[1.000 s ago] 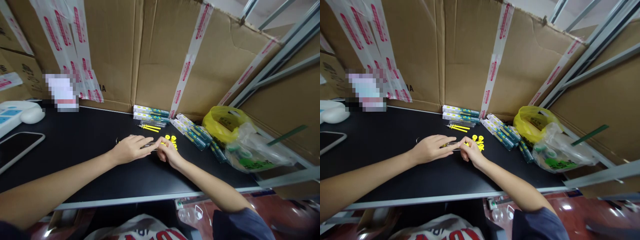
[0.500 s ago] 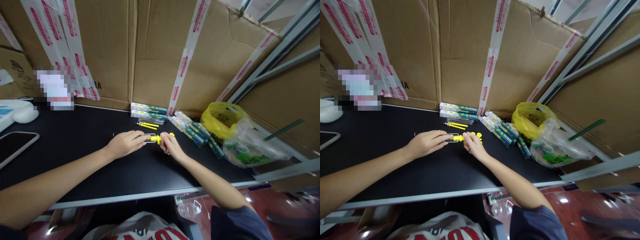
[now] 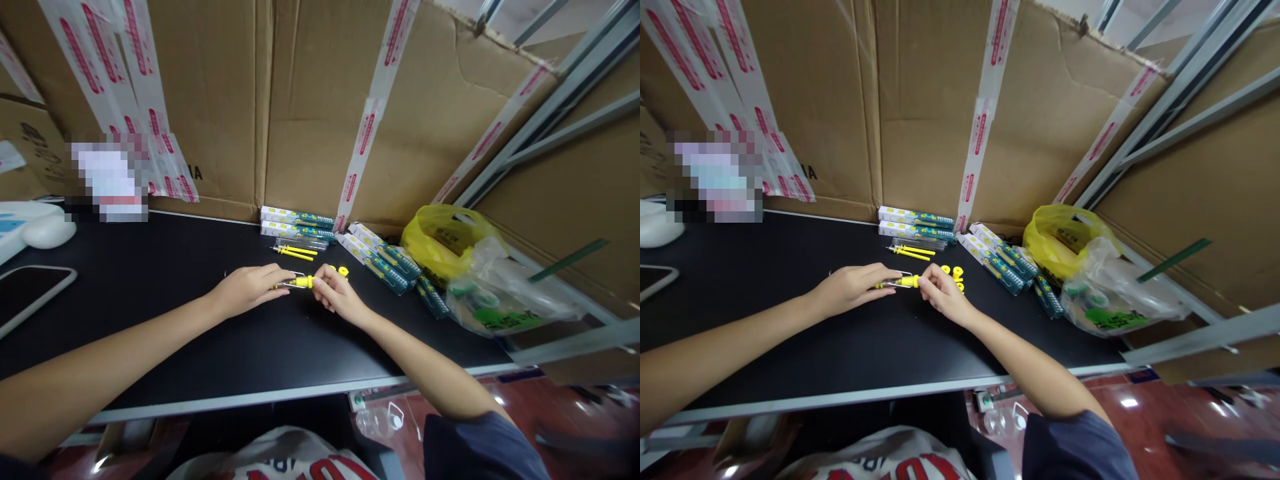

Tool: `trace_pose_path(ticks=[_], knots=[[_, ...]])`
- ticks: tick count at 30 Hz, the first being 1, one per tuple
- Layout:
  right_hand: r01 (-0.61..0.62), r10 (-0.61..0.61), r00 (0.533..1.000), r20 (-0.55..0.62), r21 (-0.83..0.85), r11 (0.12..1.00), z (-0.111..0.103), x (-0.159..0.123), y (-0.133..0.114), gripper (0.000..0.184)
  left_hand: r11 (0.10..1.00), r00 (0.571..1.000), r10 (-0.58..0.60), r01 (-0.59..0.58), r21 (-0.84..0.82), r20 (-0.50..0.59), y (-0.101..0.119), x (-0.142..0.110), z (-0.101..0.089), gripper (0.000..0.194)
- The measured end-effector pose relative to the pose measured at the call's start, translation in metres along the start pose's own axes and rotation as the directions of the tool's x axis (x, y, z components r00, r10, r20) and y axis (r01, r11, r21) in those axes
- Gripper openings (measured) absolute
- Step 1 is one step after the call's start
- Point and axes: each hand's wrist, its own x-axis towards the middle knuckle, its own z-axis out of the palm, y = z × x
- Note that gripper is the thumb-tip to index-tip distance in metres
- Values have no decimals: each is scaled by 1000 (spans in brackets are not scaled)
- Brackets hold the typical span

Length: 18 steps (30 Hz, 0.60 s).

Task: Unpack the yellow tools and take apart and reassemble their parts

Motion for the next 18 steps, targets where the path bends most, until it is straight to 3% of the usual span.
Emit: trace_pose_path(ticks=[7, 12, 18], knots=[[121, -117, 992, 42, -93, 988, -7, -3, -4, 26, 998, 997, -54, 55, -20, 56, 1, 1, -1, 26], [147, -141, 989, 52, -155, 977, -8, -5, -6, 25, 994, 999, -31, 32, 109, -13, 2, -1, 4, 27], [168, -170, 985, 17, -289, 942, -10, -3, -9, 28, 991, 997, 16, -7, 135, -70, 8, 0, 1, 22]])
